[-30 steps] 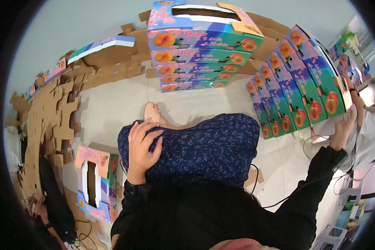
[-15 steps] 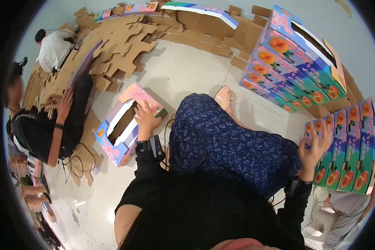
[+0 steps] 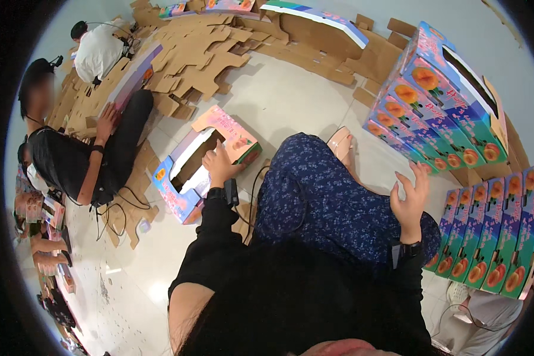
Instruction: Organize and stack cardboard boxes on the floor.
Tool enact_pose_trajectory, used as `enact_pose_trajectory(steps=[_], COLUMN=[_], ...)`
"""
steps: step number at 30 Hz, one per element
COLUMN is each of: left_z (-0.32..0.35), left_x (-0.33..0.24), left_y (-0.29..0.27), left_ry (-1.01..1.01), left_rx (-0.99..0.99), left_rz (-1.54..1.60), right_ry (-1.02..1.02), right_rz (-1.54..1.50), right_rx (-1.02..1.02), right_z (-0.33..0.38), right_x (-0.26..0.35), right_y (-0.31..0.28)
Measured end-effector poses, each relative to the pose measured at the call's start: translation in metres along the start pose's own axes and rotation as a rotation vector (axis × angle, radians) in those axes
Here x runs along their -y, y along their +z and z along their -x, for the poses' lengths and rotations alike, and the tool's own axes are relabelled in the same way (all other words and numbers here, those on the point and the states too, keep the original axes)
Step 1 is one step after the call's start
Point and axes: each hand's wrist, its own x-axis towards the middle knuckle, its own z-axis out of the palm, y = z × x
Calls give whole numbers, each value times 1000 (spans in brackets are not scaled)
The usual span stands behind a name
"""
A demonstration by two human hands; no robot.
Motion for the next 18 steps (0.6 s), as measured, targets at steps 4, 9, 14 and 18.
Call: enact_pose_trajectory(steps=[4,9,14,18], left_z=[13,24,63,101], left_x=[-30,-82,-140,-182], left_y=[-28,-93,-152,-165], left_ry=[137,305,668,863], left_rx=[-175,-377,-336,-319], left_rz=[172,295,432,422], right_ry=[47,113,418,477], right_rz=[-19,-112,-869,-1399], right_rx=[13,35,113,181], right_z=[7,2,-5,-2], right_x=[-4,4,34,59], right_y=[-4,-5,3,9])
